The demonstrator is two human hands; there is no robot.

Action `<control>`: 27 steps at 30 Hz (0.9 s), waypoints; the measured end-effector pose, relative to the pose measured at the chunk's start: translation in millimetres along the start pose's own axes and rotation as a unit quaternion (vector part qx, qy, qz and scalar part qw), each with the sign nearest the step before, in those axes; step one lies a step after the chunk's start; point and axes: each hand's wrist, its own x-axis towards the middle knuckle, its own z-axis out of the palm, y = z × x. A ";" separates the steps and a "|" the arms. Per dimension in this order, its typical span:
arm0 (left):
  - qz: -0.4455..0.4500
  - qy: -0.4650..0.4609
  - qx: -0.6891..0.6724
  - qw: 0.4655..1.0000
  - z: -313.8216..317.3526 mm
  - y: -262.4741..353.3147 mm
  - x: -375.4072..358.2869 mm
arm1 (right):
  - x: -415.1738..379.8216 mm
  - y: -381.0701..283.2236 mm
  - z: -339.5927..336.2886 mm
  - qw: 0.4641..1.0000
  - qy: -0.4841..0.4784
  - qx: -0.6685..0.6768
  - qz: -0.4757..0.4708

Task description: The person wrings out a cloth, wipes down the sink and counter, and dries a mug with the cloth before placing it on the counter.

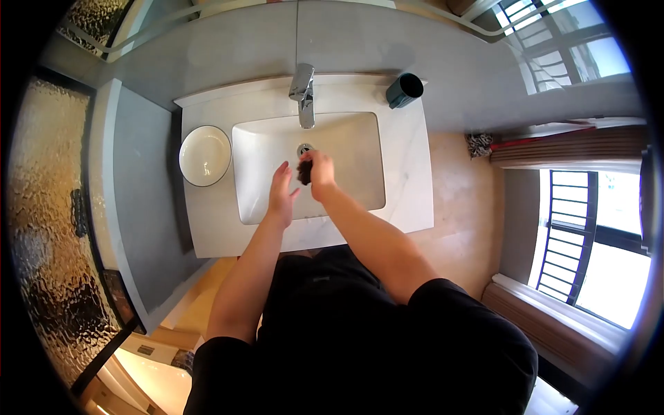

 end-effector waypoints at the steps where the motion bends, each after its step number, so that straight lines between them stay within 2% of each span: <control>1: -0.035 -0.012 -0.051 0.998 11.6 7.5 -1.4 | -15.7 3.5 0.5 0.994 -0.070 -0.059 -0.058; 2: -0.038 -0.015 -0.048 0.998 10.8 8.4 4.7 | -27.0 4.6 2.6 0.992 -0.108 -0.059 0.039; 5: -0.095 0.035 -0.042 0.994 9.6 18.7 19.4 | -51.8 6.1 -1.7 0.986 -0.148 -0.036 0.066; 6: -0.096 0.031 -0.041 0.994 13.9 23.9 21.6 | -47.8 13.2 -10.0 0.969 -0.172 -0.177 -0.028; 7: -0.091 0.045 0.027 0.995 17.6 27.0 21.9 | -44.9 22.0 -18.8 0.923 -0.189 -0.313 -0.116; 8: -0.091 0.059 0.098 0.989 19.1 26.4 18.7 | -45.6 22.2 -30.0 0.927 -0.183 -0.310 -0.109; 9: -0.026 0.076 0.080 0.994 29.8 25.6 16.3 | -41.7 16.2 -47.3 0.914 -0.208 -0.323 -0.128; 10: -0.009 0.098 0.141 0.985 27.0 17.1 28.9 | -40.2 11.2 -65.2 0.901 -0.234 -0.335 -0.145; 11: -0.020 0.095 0.133 0.986 26.9 18.7 30.9 | -52.6 -15.8 -68.9 0.956 -0.218 -0.194 -0.043; 14: -0.018 0.115 0.116 0.986 35.6 31.3 37.5 | -76.3 -55.5 -103.4 0.967 -0.174 -0.174 -0.057; 15: -0.004 0.137 0.107 0.985 36.5 30.4 40.3 | -78.7 -54.9 -118.6 0.969 -0.170 -0.172 -0.055; 17: 0.000 0.136 0.110 0.985 35.0 30.1 46.2 | -81.6 -50.4 -145.1 0.976 -0.203 -0.078 -0.013; 19: 0.007 0.142 0.112 0.984 29.1 23.2 56.5 | -91.2 -46.2 -161.5 0.981 -0.182 -0.058 -0.008; 21: 0.003 0.142 0.116 0.983 30.3 21.7 58.8 | -99.6 -51.7 -169.2 0.985 -0.167 -0.039 -0.009; 23: -0.008 0.154 0.117 0.981 28.3 20.3 59.6 | -109.2 -57.6 -173.7 0.992 -0.118 0.019 0.044; 27: -0.005 0.151 0.139 0.979 31.9 15.6 56.4 | -114.7 -53.5 -176.5 0.990 -0.127 0.019 0.054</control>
